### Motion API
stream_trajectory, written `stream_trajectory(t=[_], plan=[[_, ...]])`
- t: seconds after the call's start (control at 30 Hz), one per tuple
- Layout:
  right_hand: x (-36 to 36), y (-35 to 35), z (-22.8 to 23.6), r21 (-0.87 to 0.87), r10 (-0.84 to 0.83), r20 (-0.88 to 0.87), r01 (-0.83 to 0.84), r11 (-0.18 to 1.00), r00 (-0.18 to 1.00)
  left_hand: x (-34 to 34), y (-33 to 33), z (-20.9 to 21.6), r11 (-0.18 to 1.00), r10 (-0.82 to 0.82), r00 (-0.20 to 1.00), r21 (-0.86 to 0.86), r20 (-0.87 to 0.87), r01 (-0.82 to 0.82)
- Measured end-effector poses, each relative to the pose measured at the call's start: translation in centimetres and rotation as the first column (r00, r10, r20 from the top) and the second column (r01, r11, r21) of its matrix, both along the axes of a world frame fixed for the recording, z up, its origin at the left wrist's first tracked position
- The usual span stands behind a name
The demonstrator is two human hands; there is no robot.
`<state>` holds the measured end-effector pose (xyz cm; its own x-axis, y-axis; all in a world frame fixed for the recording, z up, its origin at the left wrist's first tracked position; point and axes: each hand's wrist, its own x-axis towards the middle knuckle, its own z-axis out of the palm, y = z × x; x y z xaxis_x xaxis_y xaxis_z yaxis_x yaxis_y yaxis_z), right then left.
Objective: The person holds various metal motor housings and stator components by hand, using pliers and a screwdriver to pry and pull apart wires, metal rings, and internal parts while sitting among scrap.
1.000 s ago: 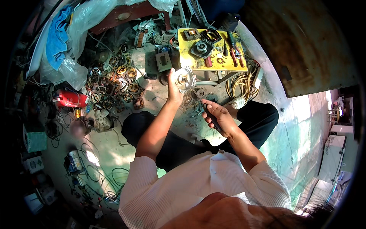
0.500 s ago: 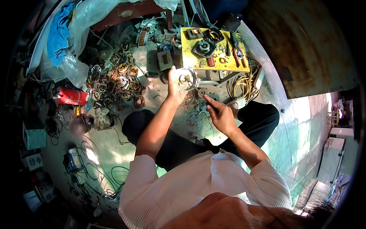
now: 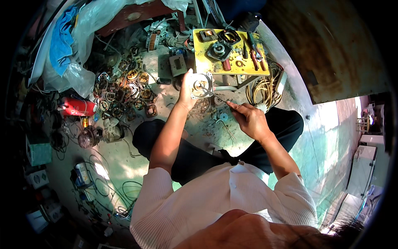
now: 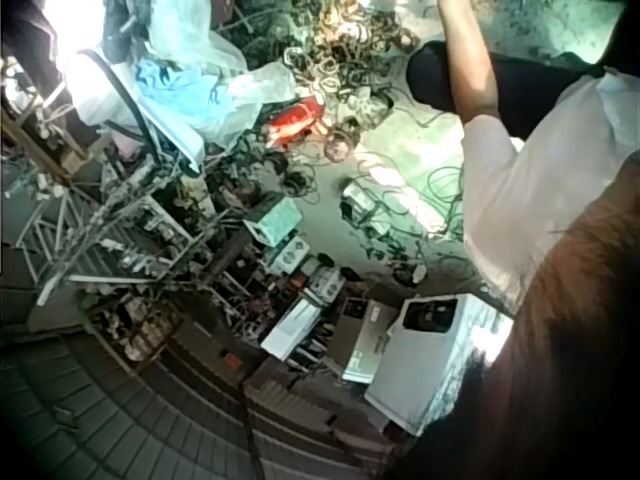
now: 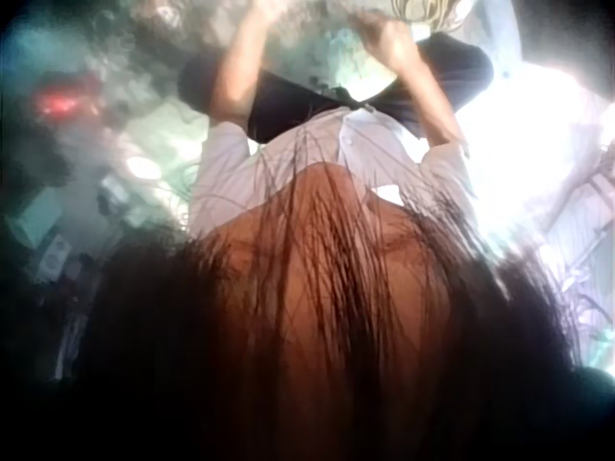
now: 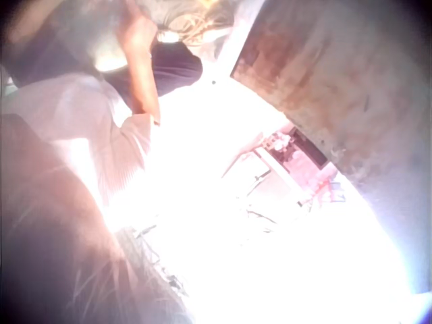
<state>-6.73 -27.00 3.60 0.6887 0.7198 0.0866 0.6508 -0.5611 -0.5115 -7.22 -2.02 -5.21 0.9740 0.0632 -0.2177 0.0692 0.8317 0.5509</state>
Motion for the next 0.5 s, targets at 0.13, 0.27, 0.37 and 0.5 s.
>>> stream_trajectory(t=[0.13,0.27,0.37,0.5], plan=[[0.6,-0.2,1.4,-0.024,0.01,-0.139,-0.014,1.0,0.99,0.0,0.5,-1.4,0.973,-0.1,0.995,0.21,0.029,0.092],[2.3,-0.5,3.2,-0.071,0.021,-0.456,-0.061,0.996,0.89,-0.4,0.2,-0.6,0.939,-0.207,0.978,0.283,0.016,0.195],[4.0,-1.3,1.2,0.116,0.134,-0.716,-0.072,0.991,0.686,-0.6,0.2,-0.4,0.94,-0.262,0.965,0.227,0.004,0.254],[5.1,-1.4,1.6,0.013,0.032,-0.873,-0.043,0.999,0.487,-0.9,0.3,0.1,0.951,-0.301,0.953,0.057,-0.037,0.303]])
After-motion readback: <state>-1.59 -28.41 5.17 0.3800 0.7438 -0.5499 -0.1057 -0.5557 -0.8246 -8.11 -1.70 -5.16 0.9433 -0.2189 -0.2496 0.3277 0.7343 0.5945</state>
